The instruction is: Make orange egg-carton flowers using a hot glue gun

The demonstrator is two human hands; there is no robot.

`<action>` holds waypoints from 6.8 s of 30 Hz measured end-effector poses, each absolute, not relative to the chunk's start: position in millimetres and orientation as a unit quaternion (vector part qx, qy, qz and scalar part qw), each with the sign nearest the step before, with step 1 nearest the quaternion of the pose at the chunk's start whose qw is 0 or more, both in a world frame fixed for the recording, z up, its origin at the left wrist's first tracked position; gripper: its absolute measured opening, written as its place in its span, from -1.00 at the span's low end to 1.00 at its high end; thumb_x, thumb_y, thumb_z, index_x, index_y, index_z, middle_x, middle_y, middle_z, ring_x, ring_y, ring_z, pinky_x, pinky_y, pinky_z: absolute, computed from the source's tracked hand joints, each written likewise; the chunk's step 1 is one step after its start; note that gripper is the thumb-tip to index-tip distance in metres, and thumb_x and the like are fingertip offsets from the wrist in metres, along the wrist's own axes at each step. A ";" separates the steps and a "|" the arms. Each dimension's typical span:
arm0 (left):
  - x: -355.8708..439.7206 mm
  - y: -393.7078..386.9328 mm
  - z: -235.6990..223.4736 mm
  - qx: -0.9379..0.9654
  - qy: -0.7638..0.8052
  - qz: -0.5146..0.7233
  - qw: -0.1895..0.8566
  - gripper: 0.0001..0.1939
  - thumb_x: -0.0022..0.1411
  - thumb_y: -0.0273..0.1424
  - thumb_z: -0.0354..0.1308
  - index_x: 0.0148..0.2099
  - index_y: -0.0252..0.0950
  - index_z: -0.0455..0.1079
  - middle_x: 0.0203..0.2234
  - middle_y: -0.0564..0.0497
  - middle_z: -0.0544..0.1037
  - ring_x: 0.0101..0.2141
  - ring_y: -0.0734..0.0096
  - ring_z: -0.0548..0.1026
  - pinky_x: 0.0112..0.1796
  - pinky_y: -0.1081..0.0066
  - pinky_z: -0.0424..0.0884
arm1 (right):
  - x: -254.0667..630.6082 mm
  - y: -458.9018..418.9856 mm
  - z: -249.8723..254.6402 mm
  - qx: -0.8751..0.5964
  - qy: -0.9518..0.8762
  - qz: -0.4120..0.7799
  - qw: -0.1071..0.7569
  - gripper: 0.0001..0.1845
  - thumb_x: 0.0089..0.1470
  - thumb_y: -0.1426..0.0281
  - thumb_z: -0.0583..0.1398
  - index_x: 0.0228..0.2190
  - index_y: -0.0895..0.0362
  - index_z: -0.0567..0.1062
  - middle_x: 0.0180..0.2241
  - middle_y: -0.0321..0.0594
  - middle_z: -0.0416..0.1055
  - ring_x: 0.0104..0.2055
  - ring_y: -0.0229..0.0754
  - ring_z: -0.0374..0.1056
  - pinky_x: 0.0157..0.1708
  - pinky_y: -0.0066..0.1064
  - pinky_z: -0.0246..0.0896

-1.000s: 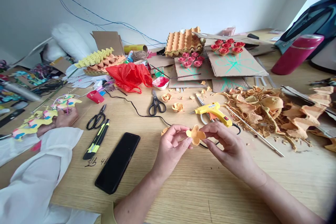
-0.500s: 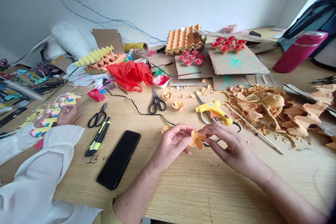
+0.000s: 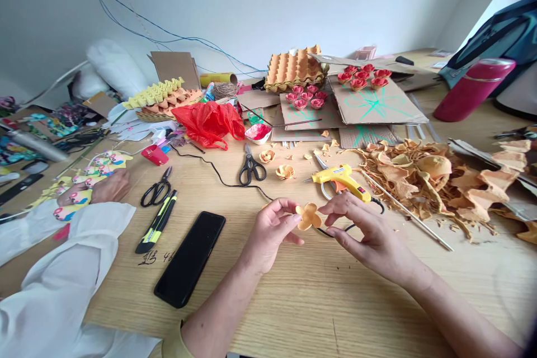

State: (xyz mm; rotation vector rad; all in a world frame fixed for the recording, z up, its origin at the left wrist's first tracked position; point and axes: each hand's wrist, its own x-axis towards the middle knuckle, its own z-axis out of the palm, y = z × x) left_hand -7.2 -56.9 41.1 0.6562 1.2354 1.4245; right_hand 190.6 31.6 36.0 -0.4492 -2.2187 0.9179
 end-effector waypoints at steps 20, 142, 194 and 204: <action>-0.1 -55.5 36.8 0.281 0.558 0.589 0.512 -0.54 -0.07 -0.21 0.52 -0.23 -0.39 0.46 -0.32 -0.02 0.55 -0.34 0.44 0.51 -0.55 0.57 0.53 | 186.5 31.9 29.4 -0.154 -0.871 0.316 0.343 -0.80 0.30 0.53 0.19 -0.06 0.08 0.46 -0.19 -0.15 0.49 -0.14 -0.18 0.46 -0.13 -0.34 0.42; 13.9 -114.3 9.4 0.629 0.629 0.402 0.217 -0.81 0.19 -0.67 0.20 -0.26 -0.27 0.40 -0.38 0.06 0.44 -0.40 0.52 0.45 -0.44 0.59 0.42 | 202.2 -1.8 18.8 -0.328 -0.843 0.287 0.315 -0.89 0.30 0.47 0.13 -0.16 0.06 0.43 -0.27 -0.23 0.56 -0.34 -0.20 0.51 -0.29 -0.37 0.43; 15.5 -108.2 13.2 0.542 0.598 0.581 0.100 -0.80 0.23 -0.59 0.27 -0.10 -0.27 0.49 -0.19 -0.06 0.59 -0.22 0.38 0.63 -0.21 0.42 0.69 | 216.5 -6.7 9.0 -0.358 -0.832 0.046 0.422 -0.48 0.18 0.31 0.32 0.11 0.12 0.32 -0.20 -0.03 0.44 -0.20 0.03 0.44 -0.26 -0.16 0.41; 16.4 -108.3 12.8 0.531 0.601 0.586 0.114 -0.79 0.24 -0.59 0.26 -0.10 -0.27 0.51 -0.18 -0.06 0.59 -0.22 0.38 0.64 -0.20 0.42 0.70 | 215.8 -10.9 10.1 -0.346 -0.835 0.026 0.427 -0.33 0.15 0.40 0.35 0.21 0.10 0.25 -0.14 0.02 0.45 -0.19 0.04 0.42 -0.31 -0.17 0.41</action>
